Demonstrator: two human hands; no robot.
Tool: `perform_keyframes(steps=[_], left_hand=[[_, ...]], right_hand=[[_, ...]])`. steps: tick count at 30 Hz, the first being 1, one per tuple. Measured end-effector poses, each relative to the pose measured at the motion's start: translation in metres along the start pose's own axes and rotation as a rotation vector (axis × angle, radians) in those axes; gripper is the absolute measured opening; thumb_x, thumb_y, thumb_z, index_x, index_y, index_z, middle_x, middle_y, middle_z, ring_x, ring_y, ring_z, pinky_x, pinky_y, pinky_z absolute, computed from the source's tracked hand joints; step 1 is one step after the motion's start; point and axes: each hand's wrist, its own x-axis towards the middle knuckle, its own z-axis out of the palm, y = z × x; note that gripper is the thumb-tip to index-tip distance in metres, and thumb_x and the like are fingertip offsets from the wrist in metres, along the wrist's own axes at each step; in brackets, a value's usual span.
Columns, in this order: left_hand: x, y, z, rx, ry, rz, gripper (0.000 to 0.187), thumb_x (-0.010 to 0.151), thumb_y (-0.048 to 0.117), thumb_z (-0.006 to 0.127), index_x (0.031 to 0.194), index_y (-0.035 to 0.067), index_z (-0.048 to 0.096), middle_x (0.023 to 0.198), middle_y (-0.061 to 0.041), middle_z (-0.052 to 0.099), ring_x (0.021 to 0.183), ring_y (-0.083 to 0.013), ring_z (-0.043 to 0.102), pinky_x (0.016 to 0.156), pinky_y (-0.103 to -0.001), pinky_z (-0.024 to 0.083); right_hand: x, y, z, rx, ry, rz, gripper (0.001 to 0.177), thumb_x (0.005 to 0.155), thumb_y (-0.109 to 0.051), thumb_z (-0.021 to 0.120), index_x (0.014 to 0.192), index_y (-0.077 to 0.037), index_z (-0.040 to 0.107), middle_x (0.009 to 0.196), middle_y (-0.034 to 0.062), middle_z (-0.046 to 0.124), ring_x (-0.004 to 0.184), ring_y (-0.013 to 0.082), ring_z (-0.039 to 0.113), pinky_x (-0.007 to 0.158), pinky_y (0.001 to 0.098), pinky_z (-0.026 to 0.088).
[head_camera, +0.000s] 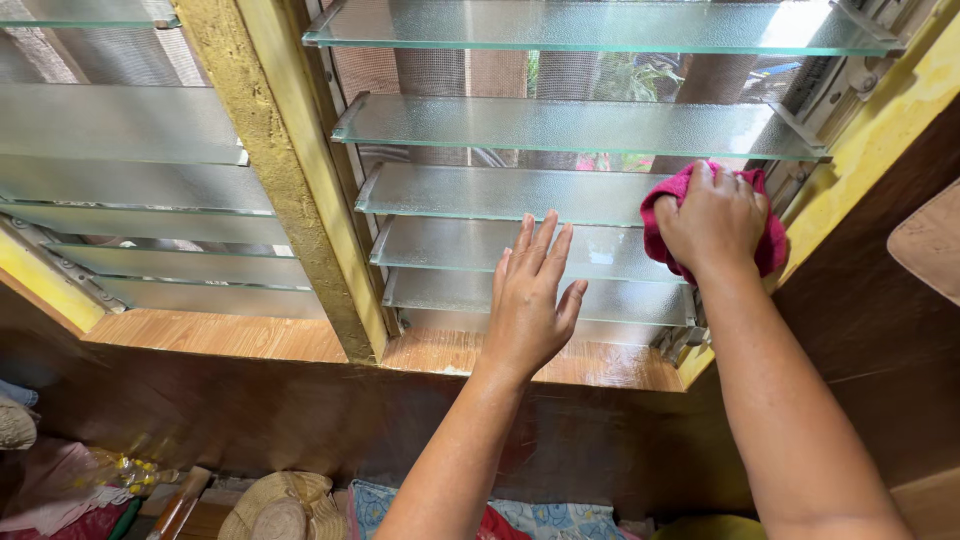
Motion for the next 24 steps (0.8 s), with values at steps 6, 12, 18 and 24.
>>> perform_keyframes(steps=[6,12,18,24], left_hand=[[0.001,-0.004,0.002,0.030,-0.018,-0.007,0.069,0.090,0.022,0.074,0.152,0.008,0.047,0.163,-0.015,0.039,0.155,-0.0389,0.030,0.116,-0.065,0.029],[0.013,-0.010,0.010,0.135,-0.058,-0.027,0.076,0.085,0.023,0.077,0.152,0.007,0.045,0.164,-0.015,0.035,0.155,-0.0377,0.026,0.117,-0.068,0.023],[0.017,-0.009,0.010,0.254,-0.087,-0.059,0.083,0.079,0.023,0.079,0.151,0.005,0.043,0.160,-0.013,0.039,0.152,-0.0342,0.030,0.116,-0.067,0.024],[0.021,-0.005,0.006,0.319,-0.101,-0.088,0.082,0.078,0.024,0.080,0.149,0.006,0.045,0.154,-0.009,0.046,0.148,-0.0305,0.035,0.117,-0.064,0.024]], right_hand=[[0.014,-0.009,-0.024,-0.103,-0.265,0.083,0.055,0.093,-0.047,0.058,0.120,-0.001,0.072,0.125,0.0266,0.070,0.117,0.0431,0.064,0.100,0.0554,0.049],[0.028,-0.015,-0.032,-0.118,-0.302,0.076,0.053,0.094,-0.047,0.058,0.117,-0.002,0.074,0.124,0.0245,0.070,0.115,0.0418,0.066,0.097,0.0517,0.053],[0.035,-0.003,-0.019,-0.080,-0.361,0.110,0.054,0.095,-0.047,0.058,0.119,-0.002,0.074,0.128,0.0264,0.069,0.119,0.0425,0.065,0.101,0.0512,0.051],[0.078,0.001,0.011,-0.027,-0.489,0.207,0.058,0.095,-0.049,0.053,0.124,-0.002,0.071,0.136,0.0245,0.062,0.126,0.0413,0.058,0.105,0.0492,0.046]])
